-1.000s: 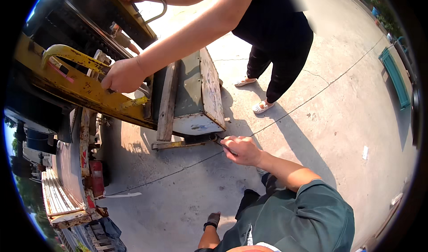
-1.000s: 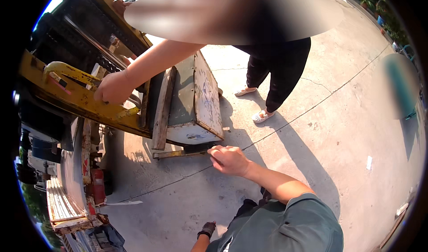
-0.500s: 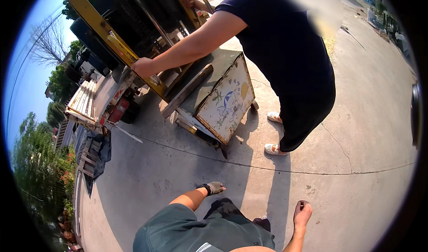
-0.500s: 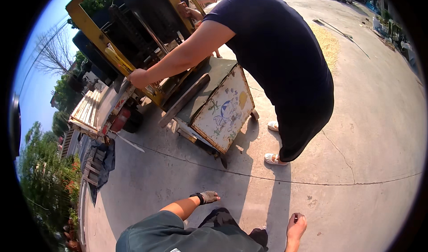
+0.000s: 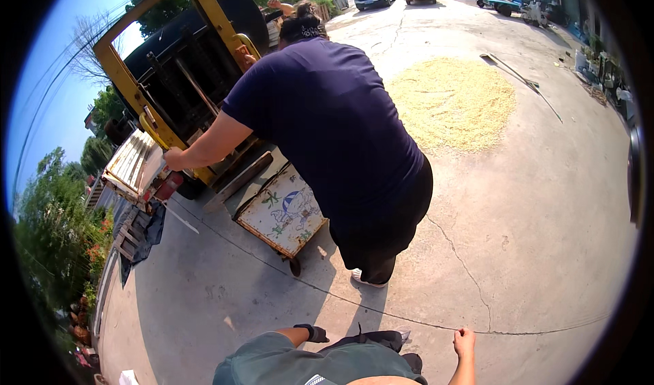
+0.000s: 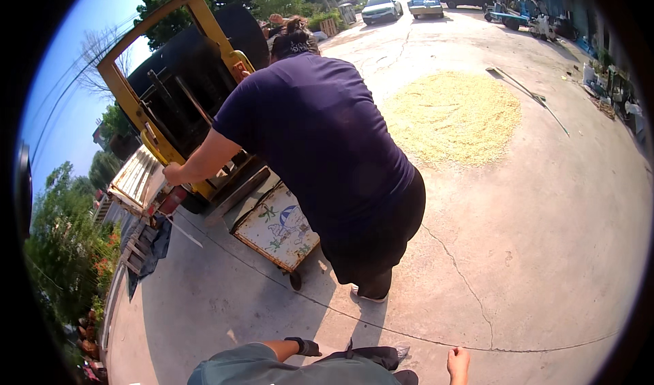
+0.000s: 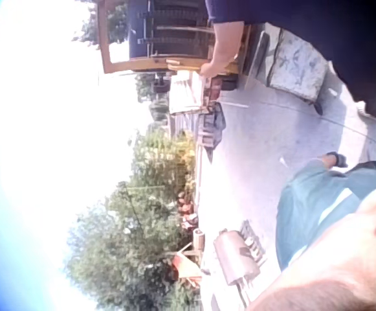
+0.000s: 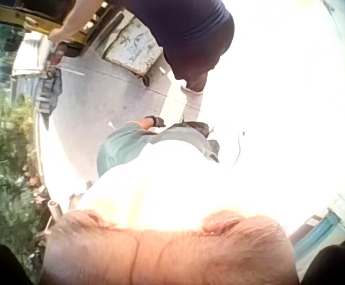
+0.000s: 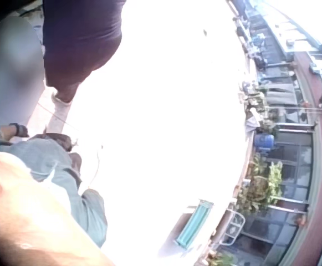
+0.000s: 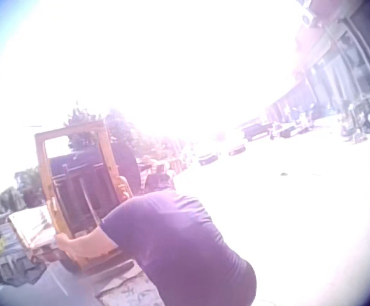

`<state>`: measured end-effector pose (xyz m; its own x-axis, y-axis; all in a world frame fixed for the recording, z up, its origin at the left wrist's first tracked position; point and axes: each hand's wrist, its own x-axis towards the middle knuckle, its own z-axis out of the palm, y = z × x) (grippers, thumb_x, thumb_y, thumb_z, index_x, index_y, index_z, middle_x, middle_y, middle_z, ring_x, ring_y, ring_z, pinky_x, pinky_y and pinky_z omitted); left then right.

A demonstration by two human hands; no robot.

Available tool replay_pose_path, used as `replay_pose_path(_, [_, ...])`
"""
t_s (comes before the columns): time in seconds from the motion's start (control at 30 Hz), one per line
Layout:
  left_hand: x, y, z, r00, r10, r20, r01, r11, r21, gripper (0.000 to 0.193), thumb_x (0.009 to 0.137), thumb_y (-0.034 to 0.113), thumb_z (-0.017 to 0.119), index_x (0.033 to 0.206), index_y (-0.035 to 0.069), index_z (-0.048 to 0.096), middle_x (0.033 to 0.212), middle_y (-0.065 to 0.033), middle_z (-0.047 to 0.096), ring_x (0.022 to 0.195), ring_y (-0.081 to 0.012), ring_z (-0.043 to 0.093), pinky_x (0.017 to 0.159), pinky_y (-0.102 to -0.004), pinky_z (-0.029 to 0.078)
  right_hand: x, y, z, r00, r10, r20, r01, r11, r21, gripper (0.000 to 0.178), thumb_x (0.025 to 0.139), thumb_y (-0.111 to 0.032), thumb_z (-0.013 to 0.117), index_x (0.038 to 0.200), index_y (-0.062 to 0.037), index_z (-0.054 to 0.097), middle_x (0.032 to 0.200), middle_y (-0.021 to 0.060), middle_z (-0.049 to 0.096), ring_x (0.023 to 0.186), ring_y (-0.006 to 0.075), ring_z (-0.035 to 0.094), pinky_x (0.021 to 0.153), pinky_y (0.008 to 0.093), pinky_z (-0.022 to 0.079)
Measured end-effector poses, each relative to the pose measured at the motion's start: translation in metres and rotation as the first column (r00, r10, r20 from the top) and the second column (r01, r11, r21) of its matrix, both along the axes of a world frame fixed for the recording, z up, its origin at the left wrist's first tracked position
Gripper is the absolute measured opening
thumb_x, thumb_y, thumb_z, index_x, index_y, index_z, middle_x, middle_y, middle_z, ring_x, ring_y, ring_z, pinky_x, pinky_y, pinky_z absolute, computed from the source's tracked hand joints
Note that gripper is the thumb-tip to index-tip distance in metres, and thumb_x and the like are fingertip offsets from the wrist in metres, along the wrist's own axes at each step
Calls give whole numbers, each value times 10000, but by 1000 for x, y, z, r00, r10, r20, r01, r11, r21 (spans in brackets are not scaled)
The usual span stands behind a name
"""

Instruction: The person assists in loading large cylindrical metal objects onto a truck using a forklift. They guide the cylinders as they are lifted and placed, and later handle wooden planks to secure the load on the truck bed.

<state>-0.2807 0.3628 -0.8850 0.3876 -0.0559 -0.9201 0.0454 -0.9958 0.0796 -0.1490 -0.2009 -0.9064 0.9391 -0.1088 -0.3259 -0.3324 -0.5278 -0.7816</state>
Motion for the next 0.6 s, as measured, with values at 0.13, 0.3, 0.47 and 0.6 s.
replay_pose_path(0.13, [101,-84,27,971,157,181,-155,988,-28,608,943,524,461,1095,-21,683,1111,-235,677,1097,-388,620,950,-462,458,8,-104,-20,980,-54,-189,35,994,-100,167,856,-114,614,830,44,662,700,133,663,598,202,649,603,357,537])
replay_pose_path(0.3, [225,-234,94,826,477,299,-425,877,-224,492,964,459,498,1147,21,627,1094,-198,665,1059,-327,623,921,-413,457,123,-215,-41,965,-65,-252,25,987,-158,181,856,-133,606,841,36,668,724,145,666,631,226,651,626,371,537])
replay_pose_path(0.47, [277,-367,86,734,645,213,-633,764,-129,493,960,480,497,1161,52,638,1113,-189,671,1086,-342,619,924,-424,455,276,-323,-80,970,-9,-242,-35,983,-178,196,857,-152,597,853,28,675,748,157,668,664,250,652,650,385,538])
replay_pose_path(0.6, [300,-452,92,874,482,68,-476,875,-88,490,957,470,498,1189,61,636,1152,-196,661,1101,-346,612,927,-415,457,358,-367,-107,965,88,-248,-130,979,-159,209,858,-168,591,862,22,680,768,167,670,690,270,653,669,395,538])
